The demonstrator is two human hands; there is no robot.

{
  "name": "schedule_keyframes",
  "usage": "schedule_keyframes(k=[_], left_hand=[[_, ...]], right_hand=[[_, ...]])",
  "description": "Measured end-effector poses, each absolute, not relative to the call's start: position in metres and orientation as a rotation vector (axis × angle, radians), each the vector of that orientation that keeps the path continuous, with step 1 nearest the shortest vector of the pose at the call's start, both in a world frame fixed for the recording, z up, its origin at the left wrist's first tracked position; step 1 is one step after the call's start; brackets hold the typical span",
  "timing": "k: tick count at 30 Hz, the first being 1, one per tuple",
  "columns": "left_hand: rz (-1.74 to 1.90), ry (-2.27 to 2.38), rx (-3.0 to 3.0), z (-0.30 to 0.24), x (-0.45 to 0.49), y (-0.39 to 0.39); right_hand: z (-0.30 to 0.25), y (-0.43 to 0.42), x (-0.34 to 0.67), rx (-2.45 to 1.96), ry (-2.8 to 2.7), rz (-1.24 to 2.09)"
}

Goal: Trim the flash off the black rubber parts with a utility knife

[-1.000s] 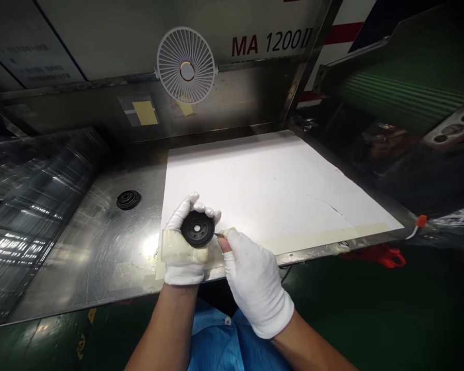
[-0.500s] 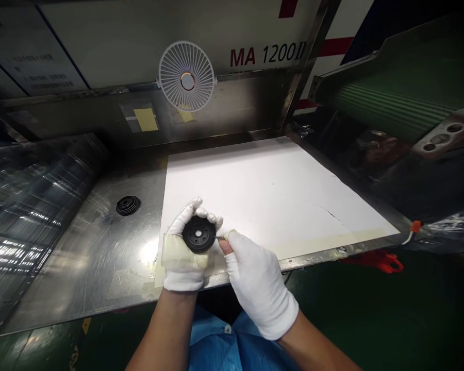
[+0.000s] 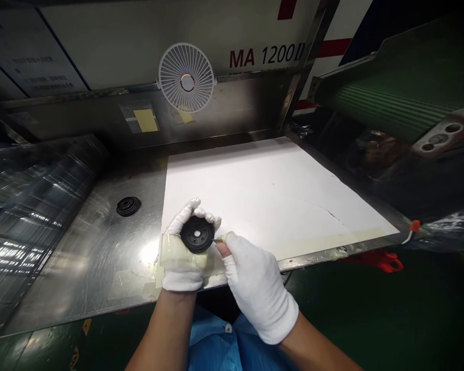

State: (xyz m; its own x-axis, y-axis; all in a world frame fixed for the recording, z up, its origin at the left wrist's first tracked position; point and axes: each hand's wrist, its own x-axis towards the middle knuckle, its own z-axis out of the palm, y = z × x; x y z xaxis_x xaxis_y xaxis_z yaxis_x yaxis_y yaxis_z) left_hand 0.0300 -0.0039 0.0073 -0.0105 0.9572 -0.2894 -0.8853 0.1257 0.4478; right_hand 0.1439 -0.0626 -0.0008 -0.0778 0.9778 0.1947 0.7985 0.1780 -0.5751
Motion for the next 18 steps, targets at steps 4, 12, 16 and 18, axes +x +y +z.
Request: schedule_keyframes(k=[4, 12, 16, 18], left_hand=[[1.468, 0.599, 0.127, 0.008, 0.031, -0.004], [1.526, 0.734, 0.158, 0.013, 0.029, -0.007], [1.571, 0.798, 0.131, 0.017, 0.022, -0.006], [1.563, 0.812, 0.054, 0.014, 0.015, 0.000]], right_hand=[[0.000, -0.060, 0.143, -1.694, -1.924, 0.395], [0.001, -0.067, 0.142, -1.503, -1.691, 0.838], [0.014, -0.066, 0.153, -1.244, -1.146, 1.275], [0.023, -0.069, 0.159, -1.130, -0.876, 1.433]])
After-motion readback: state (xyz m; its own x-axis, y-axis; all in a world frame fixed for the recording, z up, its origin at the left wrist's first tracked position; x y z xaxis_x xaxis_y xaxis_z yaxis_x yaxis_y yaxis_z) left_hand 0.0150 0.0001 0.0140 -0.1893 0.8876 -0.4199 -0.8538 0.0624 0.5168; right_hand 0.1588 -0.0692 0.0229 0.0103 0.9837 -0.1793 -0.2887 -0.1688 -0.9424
